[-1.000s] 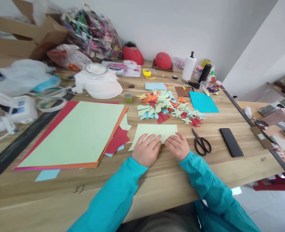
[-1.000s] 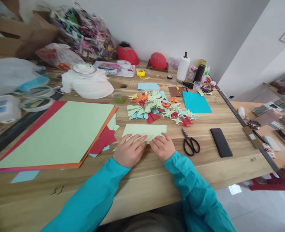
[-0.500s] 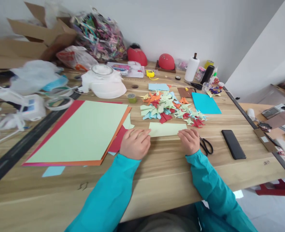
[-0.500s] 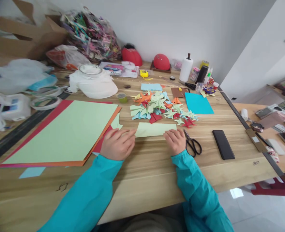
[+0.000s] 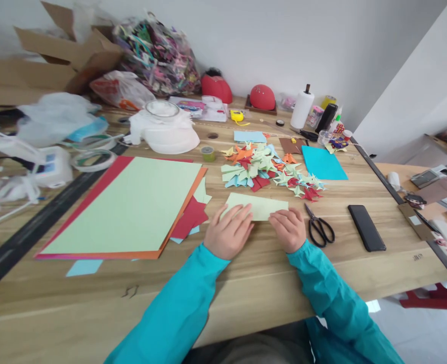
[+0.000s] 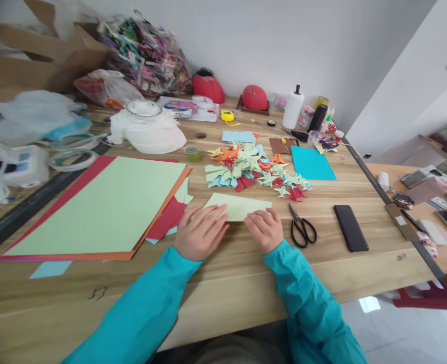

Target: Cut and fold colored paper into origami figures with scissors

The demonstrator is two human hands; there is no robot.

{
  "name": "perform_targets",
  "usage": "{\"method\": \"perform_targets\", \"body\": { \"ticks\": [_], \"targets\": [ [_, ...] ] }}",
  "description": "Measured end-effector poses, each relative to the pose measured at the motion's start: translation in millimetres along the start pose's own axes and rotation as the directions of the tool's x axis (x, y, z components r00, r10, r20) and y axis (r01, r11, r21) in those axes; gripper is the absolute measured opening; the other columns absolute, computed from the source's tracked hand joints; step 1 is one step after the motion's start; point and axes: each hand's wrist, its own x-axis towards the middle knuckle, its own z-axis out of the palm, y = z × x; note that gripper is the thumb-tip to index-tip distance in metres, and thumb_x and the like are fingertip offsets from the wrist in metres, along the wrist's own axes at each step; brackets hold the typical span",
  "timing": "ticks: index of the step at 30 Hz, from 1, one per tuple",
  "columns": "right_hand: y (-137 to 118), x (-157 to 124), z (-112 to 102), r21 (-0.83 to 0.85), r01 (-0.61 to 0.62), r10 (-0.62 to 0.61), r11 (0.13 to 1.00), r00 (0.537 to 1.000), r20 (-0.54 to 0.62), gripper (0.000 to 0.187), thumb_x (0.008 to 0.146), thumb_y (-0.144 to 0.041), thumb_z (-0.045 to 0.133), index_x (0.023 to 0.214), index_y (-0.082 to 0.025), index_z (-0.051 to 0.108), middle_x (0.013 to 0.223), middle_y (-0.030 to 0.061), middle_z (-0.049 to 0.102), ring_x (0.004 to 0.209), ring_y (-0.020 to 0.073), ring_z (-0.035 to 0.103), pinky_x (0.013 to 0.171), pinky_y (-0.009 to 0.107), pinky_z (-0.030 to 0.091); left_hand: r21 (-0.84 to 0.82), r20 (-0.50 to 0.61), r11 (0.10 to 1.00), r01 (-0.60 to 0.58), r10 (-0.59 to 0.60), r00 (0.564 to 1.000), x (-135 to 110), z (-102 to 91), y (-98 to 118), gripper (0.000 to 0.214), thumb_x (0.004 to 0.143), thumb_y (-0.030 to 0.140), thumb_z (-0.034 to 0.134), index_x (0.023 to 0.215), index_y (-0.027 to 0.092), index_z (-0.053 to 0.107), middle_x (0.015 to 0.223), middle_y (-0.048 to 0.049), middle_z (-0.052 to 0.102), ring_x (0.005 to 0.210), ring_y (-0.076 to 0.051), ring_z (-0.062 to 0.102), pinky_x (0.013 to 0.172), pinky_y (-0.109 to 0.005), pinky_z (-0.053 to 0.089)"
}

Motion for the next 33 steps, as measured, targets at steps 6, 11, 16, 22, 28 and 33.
{"method": "perform_targets", "body": {
  "ticks": [6,11,16,22,28,33],
  "targets": [
    [-7,-1,2,-0.008,0.084,-0.083,0.996,0.994,0.067,0.019,0.09,-0.013,0.05,0.093,-0.024,0.066,0.096,-0.001,0.073,0.097,0.0136,0.06,0.096,0.035,0.037,-0.059,0.021,0.995,-0.075,0.077,0.997,-1,10.9,13,0.017,0.082,0.007,0.053,0.083,0.018,0.067,0.107,-0.0049,0.071,0.094,-0.021,0.064,0.095,-0.044,0.04],
    [7,0,0,-0.028,0.009,-0.009,1.0,1.0,0.025,0.019,0.086,-0.012,0.053,0.091,-0.024,0.067,0.091,0.0005,0.073,0.093,0.0154,0.062,0.094,0.037,0.037,-0.019,-0.016,0.997,-0.081,0.08,0.997,1,4.4,1,0.019,0.081,0.006,0.054,0.082,0.019,0.067,0.105,-0.0038,0.072,0.093,-0.022,0.063,0.092,-0.045,0.04],
    [26,1,-6,-0.069,-0.126,0.12,0.99,0.989,-0.088,0.026,0.081,-0.007,0.05,0.096,-0.02,0.066,0.086,0.0038,0.073,0.086,0.0177,0.063,0.084,0.035,0.041,0.039,-0.04,0.998,-0.054,0.055,0.998,1,-0.1,-12,0.016,0.078,0.005,0.056,0.08,0.016,0.067,0.101,-0.0059,0.073,0.09,-0.023,0.063,0.089,-0.044,0.043],
    [12,5,-9,0.015,-0.124,0.124,0.992,0.992,-0.032,0.023,0.086,-0.02,0.055,0.106,-0.02,0.065,0.099,0.0083,0.071,0.095,0.0197,0.062,0.087,0.035,0.042,0.014,-0.005,0.996,-0.088,0.088,0.996,2,1.2,-4,0.016,0.079,0.005,0.055,0.079,0.016,0.067,0.101,-0.0063,0.072,0.089,-0.023,0.064,0.087,-0.044,0.043],
    [-1,2,-2,0.012,0.06,-0.061,0.998,0.995,0.078,0.02,0.086,-0.012,0.055,0.097,-0.023,0.067,0.092,0.0012,0.073,0.096,0.016,0.061,0.098,0.037,0.035,-0.043,0.041,0.992,-0.123,0.124,0.991,1,5.3,7,0.017,0.081,0.006,0.053,0.082,0.015,0.067,0.103,-0.0069,0.072,0.091,-0.022,0.064,0.091,-0.043,0.042],
    [18,1,-10,-0.028,-0.098,0.096,0.995,0.994,-0.055,0.022,0.083,-0.01,0.057,0.096,-0.023,0.068,0.089,0.0023,0.074,0.09,0.0163,0.064,0.088,0.034,0.042,0.03,-0.023,0.999,-0.011,0.012,1.0,-7,0.5,-24,0.017,0.078,0.007,0.056,0.084,0.019,0.066,0.104,-0.0052,0.072,0.094,-0.023,0.063,0.089,-0.042,0.042]
  ]
}}
